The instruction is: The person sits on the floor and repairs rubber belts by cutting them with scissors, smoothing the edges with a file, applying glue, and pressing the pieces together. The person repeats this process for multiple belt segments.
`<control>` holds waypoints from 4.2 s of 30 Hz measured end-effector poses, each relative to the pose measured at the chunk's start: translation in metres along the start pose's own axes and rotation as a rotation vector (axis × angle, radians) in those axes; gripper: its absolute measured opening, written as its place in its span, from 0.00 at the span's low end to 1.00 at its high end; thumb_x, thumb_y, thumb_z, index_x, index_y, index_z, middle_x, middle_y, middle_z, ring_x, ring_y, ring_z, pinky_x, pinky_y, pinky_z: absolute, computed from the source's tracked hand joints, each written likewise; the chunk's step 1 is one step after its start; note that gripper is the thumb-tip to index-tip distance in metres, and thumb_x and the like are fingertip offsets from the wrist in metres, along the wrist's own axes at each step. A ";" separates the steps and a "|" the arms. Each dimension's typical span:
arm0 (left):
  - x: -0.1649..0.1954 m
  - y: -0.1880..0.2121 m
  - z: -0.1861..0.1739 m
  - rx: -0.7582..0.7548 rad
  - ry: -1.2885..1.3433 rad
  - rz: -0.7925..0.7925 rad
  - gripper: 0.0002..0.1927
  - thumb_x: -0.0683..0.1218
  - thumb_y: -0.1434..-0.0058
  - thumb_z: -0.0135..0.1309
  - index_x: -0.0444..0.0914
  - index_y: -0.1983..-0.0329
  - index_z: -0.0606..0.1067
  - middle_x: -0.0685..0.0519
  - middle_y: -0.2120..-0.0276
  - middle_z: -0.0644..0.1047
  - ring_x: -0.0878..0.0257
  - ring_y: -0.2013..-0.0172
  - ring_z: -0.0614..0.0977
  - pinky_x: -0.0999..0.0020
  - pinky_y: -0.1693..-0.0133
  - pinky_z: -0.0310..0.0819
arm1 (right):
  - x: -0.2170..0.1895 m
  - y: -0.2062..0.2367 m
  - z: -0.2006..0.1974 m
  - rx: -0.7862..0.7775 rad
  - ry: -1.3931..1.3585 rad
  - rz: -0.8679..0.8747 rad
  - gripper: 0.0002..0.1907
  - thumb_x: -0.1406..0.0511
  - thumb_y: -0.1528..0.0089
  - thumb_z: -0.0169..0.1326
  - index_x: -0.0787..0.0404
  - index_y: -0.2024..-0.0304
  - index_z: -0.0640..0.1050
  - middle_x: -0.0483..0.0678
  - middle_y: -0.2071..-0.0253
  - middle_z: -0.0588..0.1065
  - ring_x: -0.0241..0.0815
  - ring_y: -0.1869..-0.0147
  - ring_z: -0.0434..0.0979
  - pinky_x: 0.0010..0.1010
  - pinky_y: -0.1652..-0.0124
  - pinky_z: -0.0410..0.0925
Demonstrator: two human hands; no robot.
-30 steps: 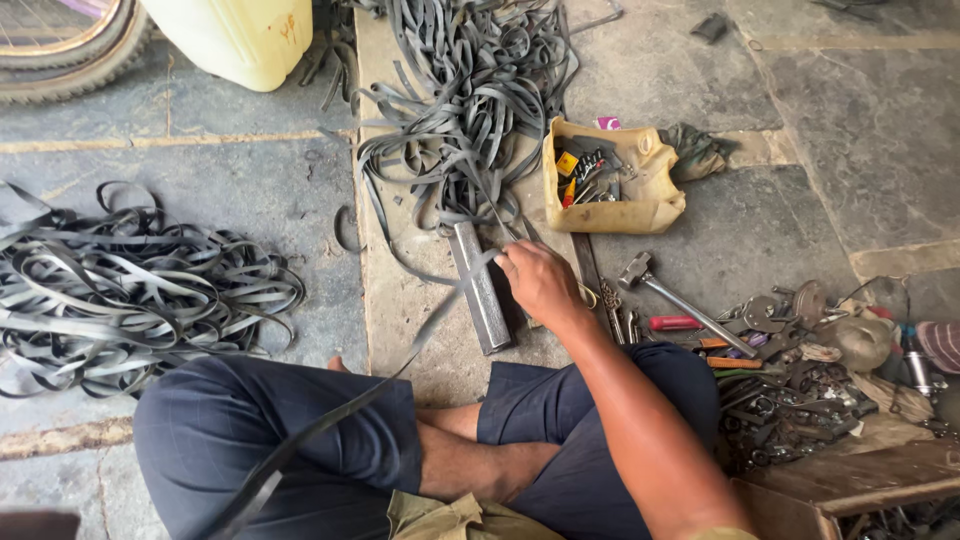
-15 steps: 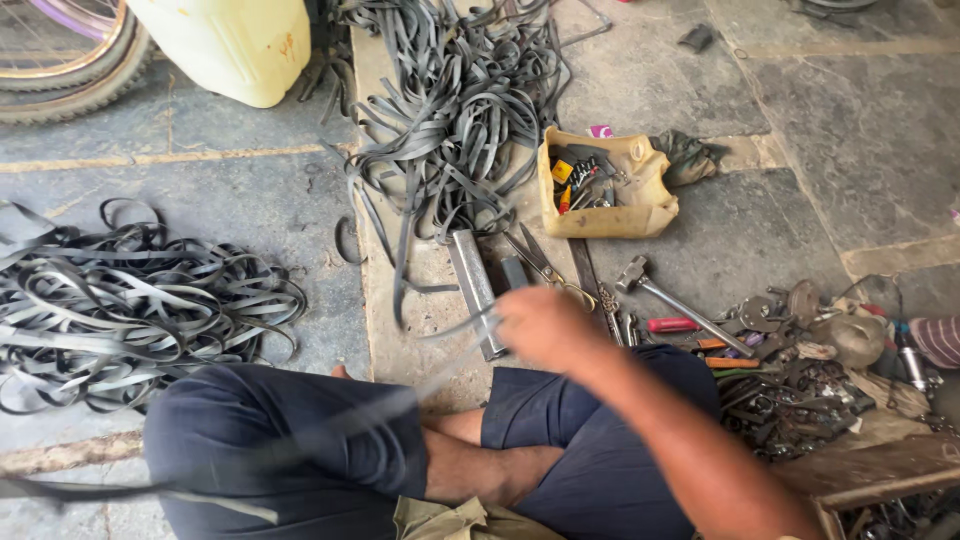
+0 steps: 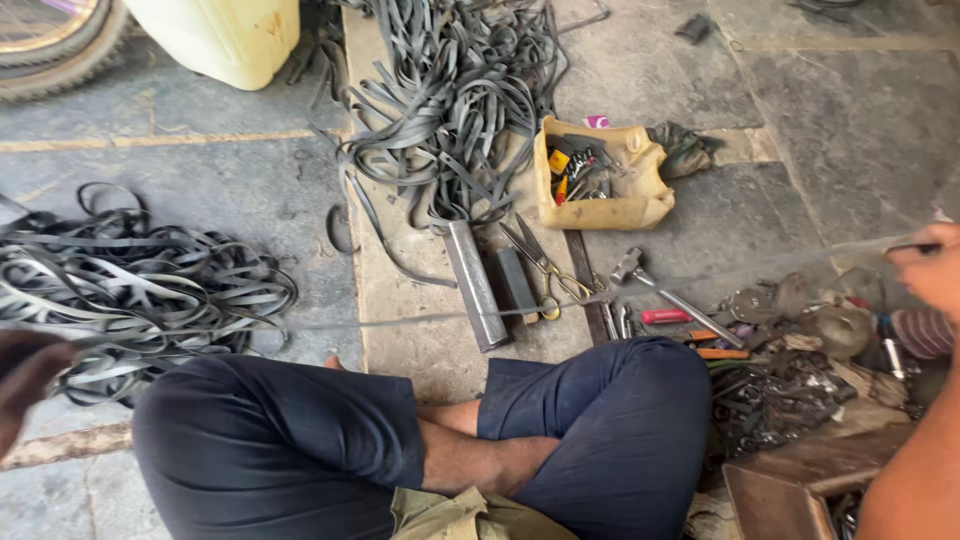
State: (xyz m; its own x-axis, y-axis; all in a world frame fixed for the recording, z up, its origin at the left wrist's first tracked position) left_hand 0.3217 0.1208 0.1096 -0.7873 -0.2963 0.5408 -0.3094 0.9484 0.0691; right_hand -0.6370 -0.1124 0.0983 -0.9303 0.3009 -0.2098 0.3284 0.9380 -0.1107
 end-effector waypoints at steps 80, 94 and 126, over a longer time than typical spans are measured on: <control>0.186 0.004 0.227 -0.311 1.423 -0.050 0.03 0.37 0.32 0.56 0.33 0.61 0.75 0.43 0.60 0.83 0.60 0.64 0.79 0.65 0.59 0.73 | -0.399 0.249 0.122 -0.371 -0.659 -0.774 0.07 0.66 0.38 0.60 0.63 0.61 0.81 0.53 0.58 0.80 0.50 0.54 0.81 0.39 0.53 0.72; 0.161 -0.017 0.273 -0.359 1.364 -0.150 0.17 0.38 0.38 0.55 0.37 0.45 0.73 0.46 0.66 0.82 0.60 0.65 0.82 0.67 0.57 0.77 | -0.312 0.140 0.277 -0.413 0.161 -0.398 0.16 0.70 0.37 0.52 0.59 0.47 0.72 0.62 0.56 0.79 0.66 0.49 0.80 0.55 0.52 0.72; 0.152 -0.019 0.262 -0.398 1.238 -0.014 0.11 0.35 0.34 0.52 0.28 0.50 0.75 0.45 0.64 0.83 0.62 0.65 0.85 0.69 0.59 0.80 | -0.400 0.284 0.085 -0.383 -0.396 -0.841 0.28 0.60 0.53 0.72 0.61 0.54 0.77 0.51 0.64 0.76 0.54 0.60 0.80 0.41 0.62 0.73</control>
State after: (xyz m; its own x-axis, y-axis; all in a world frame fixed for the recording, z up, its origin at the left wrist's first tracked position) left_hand 0.0681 0.0276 -0.0288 0.2933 -0.2087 0.9330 0.0330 0.9775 0.2082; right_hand -0.1578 0.0193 0.0679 -0.6912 -0.4985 -0.5233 -0.5502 0.8324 -0.0662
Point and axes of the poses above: each hand's wrist, its own y-axis away from the middle knuckle, its own z-axis out of the palm, x = y × z, the point moved 4 cm from there along -y, towards the middle knuckle
